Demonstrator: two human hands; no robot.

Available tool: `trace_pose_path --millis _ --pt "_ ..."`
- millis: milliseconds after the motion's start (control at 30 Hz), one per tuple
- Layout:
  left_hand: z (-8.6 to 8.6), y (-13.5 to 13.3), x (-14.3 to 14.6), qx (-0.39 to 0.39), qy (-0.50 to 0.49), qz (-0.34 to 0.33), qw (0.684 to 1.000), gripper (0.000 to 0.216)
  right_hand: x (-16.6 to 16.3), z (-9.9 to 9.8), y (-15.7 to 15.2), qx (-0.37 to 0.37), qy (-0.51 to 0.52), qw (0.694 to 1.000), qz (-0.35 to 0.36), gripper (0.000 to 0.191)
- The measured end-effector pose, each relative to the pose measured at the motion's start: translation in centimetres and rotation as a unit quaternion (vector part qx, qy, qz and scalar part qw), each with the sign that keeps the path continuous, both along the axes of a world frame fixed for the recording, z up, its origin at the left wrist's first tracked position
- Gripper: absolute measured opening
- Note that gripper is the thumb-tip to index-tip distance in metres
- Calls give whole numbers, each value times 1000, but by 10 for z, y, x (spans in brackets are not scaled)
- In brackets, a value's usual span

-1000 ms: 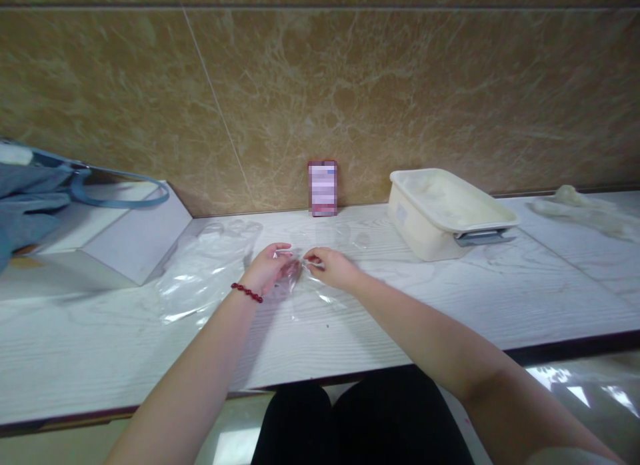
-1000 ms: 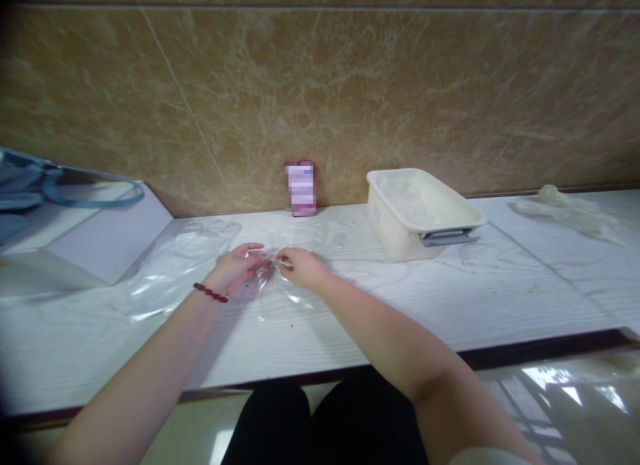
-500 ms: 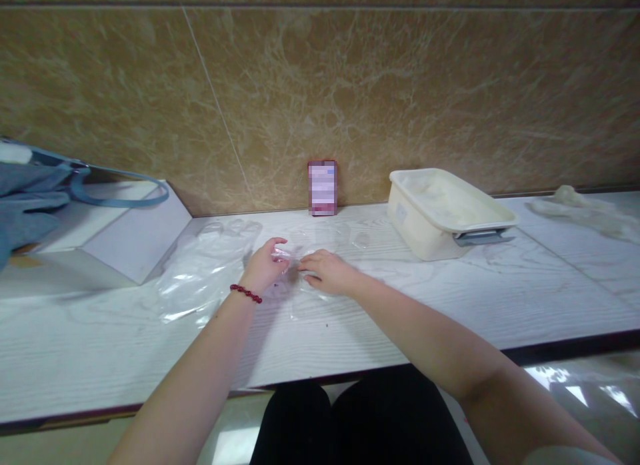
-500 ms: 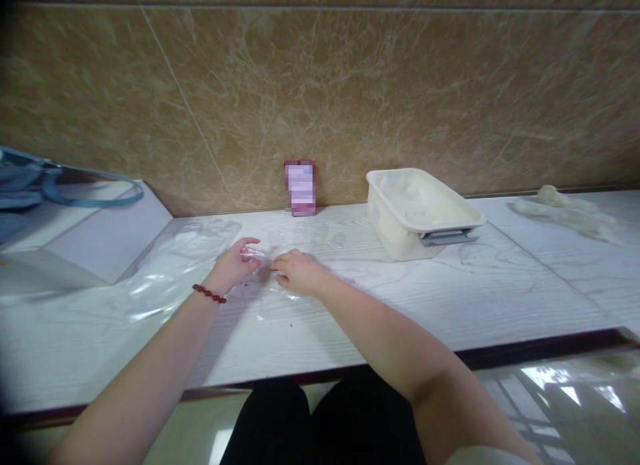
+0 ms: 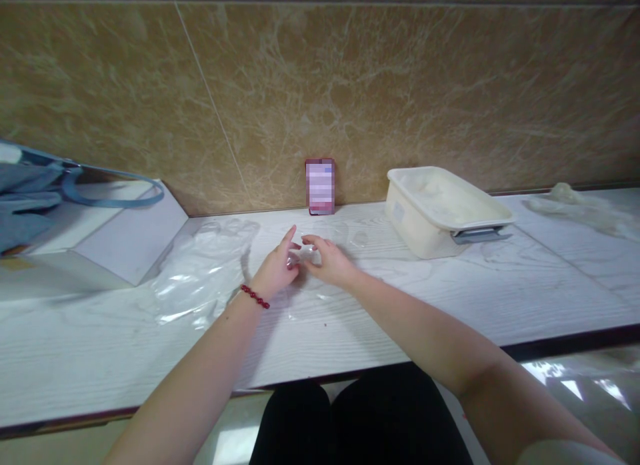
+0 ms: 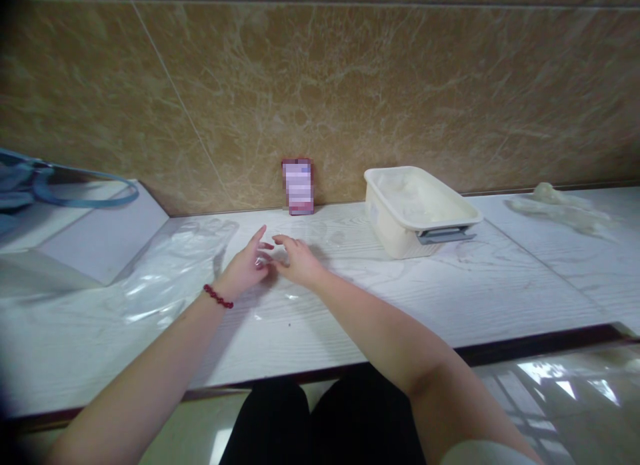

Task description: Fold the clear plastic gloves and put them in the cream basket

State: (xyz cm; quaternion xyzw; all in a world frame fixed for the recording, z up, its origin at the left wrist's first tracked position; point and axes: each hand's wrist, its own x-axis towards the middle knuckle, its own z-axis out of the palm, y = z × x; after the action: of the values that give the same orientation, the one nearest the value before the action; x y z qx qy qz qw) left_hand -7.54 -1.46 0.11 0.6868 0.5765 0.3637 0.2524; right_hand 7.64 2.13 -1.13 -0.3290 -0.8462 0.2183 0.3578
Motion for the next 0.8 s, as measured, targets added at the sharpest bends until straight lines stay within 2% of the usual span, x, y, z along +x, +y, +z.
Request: trace_pose_path --millis 133,233,400,500,667,800 --pt "-5 2 3 15 21 -7 1000 91 -1 0 -1 -23 -1 1000 8 51" --pt "-4 1 5 17 37 -15 999 92 -1 0 0 -9 -6 1000 9 47" --pt "-4 -1 8 25 62 -18 998 93 -1 0 3 44 -28 998 29 27" --pt "-4 0 8 18 74 -43 996 94 -1 2 3 53 -26 998 37 15" --pt "-9 4 2 22 101 -70 992 83 1 8 4 40 -18 996 80 12" --pt "-13 6 -5 40 124 -72 989 74 4 8 5 10 -33 996 77 13"
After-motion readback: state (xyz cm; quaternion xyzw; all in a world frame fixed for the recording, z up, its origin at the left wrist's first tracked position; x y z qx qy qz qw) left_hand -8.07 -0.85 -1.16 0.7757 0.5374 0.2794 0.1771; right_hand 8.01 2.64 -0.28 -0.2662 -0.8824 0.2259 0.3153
